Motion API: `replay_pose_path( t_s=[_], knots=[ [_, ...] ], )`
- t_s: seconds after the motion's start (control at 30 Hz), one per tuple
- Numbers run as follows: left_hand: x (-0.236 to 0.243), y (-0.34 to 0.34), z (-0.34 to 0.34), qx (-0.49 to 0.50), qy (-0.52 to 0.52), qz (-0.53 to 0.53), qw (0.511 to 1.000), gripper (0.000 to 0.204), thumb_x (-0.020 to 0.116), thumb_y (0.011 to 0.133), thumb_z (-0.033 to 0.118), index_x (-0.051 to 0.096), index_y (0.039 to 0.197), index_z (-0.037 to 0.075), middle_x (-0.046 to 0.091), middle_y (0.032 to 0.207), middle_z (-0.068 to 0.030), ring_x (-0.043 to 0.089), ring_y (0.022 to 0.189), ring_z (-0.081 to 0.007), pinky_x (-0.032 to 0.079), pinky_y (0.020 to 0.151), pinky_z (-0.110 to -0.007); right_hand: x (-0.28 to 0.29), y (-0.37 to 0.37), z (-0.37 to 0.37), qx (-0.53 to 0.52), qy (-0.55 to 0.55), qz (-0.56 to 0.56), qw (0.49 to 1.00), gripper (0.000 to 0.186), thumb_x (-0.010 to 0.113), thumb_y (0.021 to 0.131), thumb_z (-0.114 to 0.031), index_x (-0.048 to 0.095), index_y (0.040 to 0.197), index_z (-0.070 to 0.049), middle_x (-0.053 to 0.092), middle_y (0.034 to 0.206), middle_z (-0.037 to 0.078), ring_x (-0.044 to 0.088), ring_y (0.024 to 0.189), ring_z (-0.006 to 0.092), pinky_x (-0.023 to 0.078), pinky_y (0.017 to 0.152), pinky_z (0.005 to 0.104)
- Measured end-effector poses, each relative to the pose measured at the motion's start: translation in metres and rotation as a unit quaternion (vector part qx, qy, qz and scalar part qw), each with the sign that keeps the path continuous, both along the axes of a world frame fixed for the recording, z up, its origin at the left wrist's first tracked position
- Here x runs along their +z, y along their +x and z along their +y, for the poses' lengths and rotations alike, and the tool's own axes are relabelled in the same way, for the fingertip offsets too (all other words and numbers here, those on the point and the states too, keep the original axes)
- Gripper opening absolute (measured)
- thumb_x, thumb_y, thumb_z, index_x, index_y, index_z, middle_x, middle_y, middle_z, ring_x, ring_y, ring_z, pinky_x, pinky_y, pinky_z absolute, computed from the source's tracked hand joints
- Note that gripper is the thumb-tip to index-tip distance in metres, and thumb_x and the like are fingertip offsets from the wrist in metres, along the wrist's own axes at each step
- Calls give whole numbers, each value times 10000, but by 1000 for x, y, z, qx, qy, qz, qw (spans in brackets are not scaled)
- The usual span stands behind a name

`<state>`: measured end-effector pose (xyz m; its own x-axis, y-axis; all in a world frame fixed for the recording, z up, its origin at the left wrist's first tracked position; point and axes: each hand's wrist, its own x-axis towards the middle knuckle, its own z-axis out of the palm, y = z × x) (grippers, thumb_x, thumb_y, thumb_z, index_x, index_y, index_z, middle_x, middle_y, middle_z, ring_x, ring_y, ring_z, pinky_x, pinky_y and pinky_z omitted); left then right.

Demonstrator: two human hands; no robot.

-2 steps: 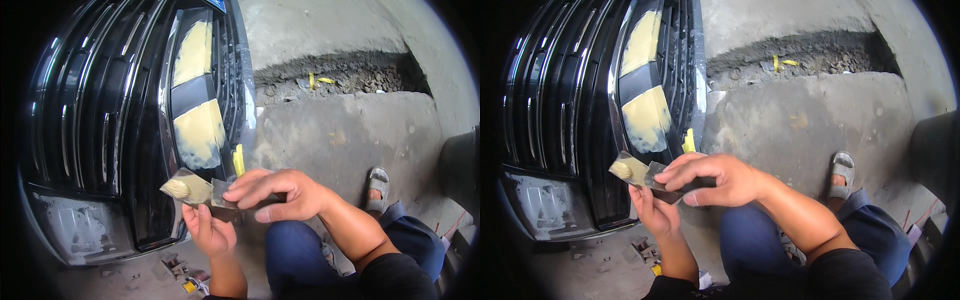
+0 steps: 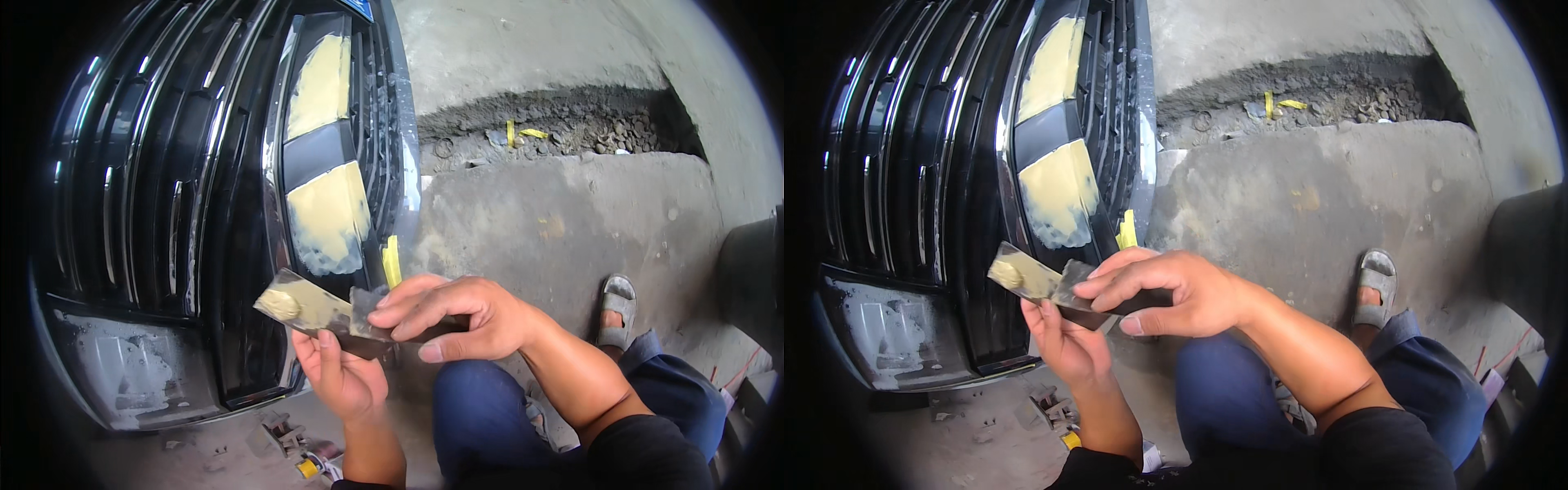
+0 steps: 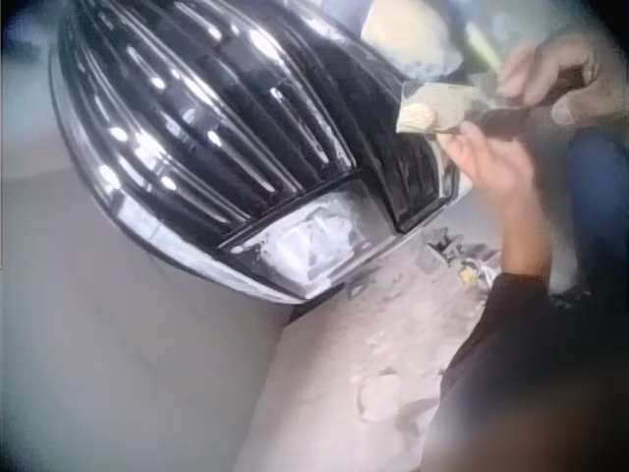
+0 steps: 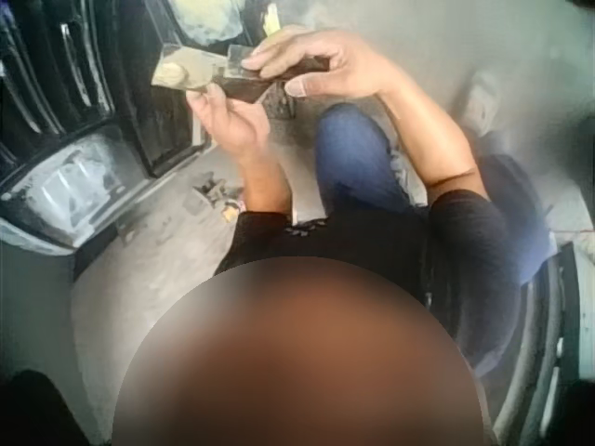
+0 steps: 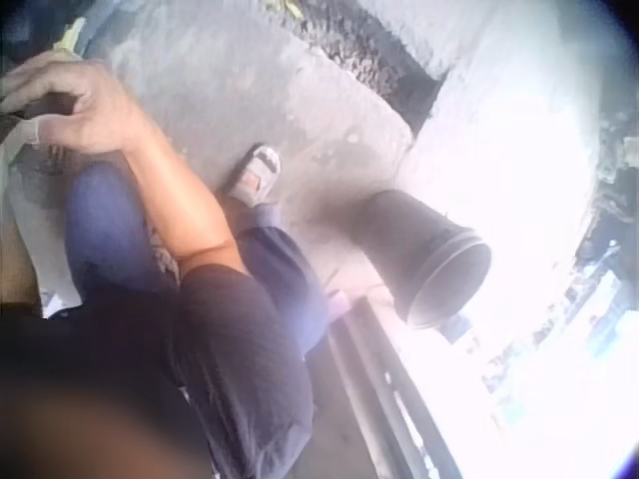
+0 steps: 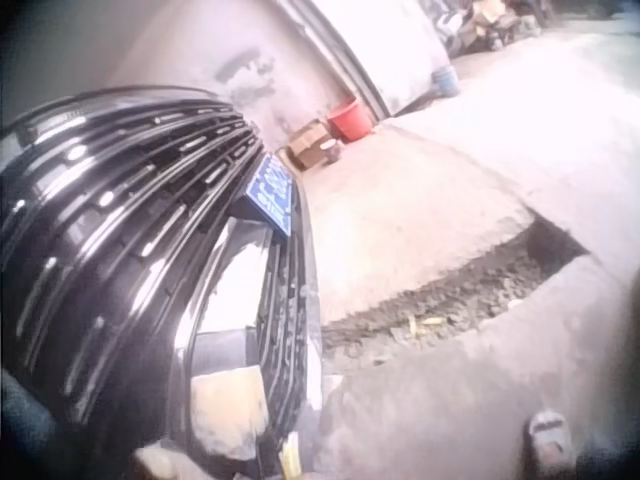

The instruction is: The person applies body filler to a black car's wheel arch and front bumper using a metal spreader and a sanding block. They smooth the filler on the wheel arch, walk to the front of the car, and continue applying and smoothing filler on the bumper area.

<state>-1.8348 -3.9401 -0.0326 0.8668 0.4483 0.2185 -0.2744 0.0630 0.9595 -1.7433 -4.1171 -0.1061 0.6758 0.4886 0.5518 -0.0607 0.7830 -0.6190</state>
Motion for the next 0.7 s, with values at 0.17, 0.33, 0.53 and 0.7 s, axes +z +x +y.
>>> replay_pose_path(
  t_s=[0.17,0.33,0.53,0.7],
  knots=[
    [15,9,1,7,34,-46,998,403,537,1007,54,431,1392,-4,570,1340,-128,565,1221,-228,443,1091,-423,-25,22,4,-212,-217,-152,941,368,686,859,-1,693,1226,-35,637,1384,109,537,1306,307,401,1114,437],
    [-12,-10,54,-32,17,-33,999,499,557,962,3,400,1434,-36,539,1410,-152,533,1289,-234,413,1129,-417,-18,58,32,-378,-285,-81,877,429,619,914,-34,609,1342,-53,571,1465,103,496,1322,319,377,1132,418],
    [-33,-24,89,-18,28,27,999,623,594,925,-2,353,1498,-50,514,1449,-130,543,1276,-211,415,1123,-378,-7,70,53,-453,-317,-139,822,449,643,878,-26,627,1319,-111,602,1429,71,500,1300,316,373,1065,489],
    [-40,-24,94,-39,26,26,999,664,618,917,35,330,1507,-62,538,1407,-124,570,1229,-200,445,1088,-355,-10,51,60,-487,-344,-219,772,443,662,837,-40,655,1268,-146,619,1398,15,533,1256,312,375,992,525]
  ],
)
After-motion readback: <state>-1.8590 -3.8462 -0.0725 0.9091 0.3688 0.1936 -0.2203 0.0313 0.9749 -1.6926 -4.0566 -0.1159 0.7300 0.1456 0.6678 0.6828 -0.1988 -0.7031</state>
